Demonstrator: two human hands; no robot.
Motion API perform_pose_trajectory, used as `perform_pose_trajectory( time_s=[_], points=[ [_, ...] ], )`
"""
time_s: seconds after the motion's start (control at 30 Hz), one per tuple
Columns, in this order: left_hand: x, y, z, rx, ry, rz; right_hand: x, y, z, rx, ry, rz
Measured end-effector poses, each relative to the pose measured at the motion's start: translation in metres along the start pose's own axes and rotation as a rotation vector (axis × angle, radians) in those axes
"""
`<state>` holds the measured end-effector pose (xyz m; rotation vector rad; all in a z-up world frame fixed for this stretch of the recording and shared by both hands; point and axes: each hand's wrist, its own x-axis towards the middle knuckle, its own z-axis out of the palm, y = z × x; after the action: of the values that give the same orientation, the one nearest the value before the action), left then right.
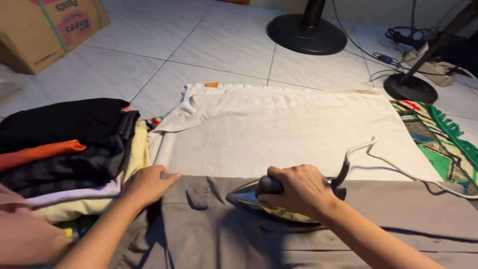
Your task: Ironing and folding a grey uniform shirt on the floor.
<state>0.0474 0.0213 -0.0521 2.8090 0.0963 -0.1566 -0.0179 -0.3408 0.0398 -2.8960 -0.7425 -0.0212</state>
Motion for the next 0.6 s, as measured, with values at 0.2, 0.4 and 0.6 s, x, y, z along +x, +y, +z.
perform_pose_trajectory(
  time_s=[0.2,0.4,0.6],
  points=[
    [0.05,-0.052,0.022,-0.323,-0.205,-0.128,0.023,-0.024,0.001,-0.023,-0.088,0.043],
    [0.071,-0.083,0.052,-0.653,-0.252,-0.129,0.061,-0.055,0.001,-0.04,-0.148,0.055],
    [0.067,-0.087,0.069,-0.656,-0.127,-0.093,0.089,-0.088,0.005,-0.075,-0.143,-0.025]
  ],
)
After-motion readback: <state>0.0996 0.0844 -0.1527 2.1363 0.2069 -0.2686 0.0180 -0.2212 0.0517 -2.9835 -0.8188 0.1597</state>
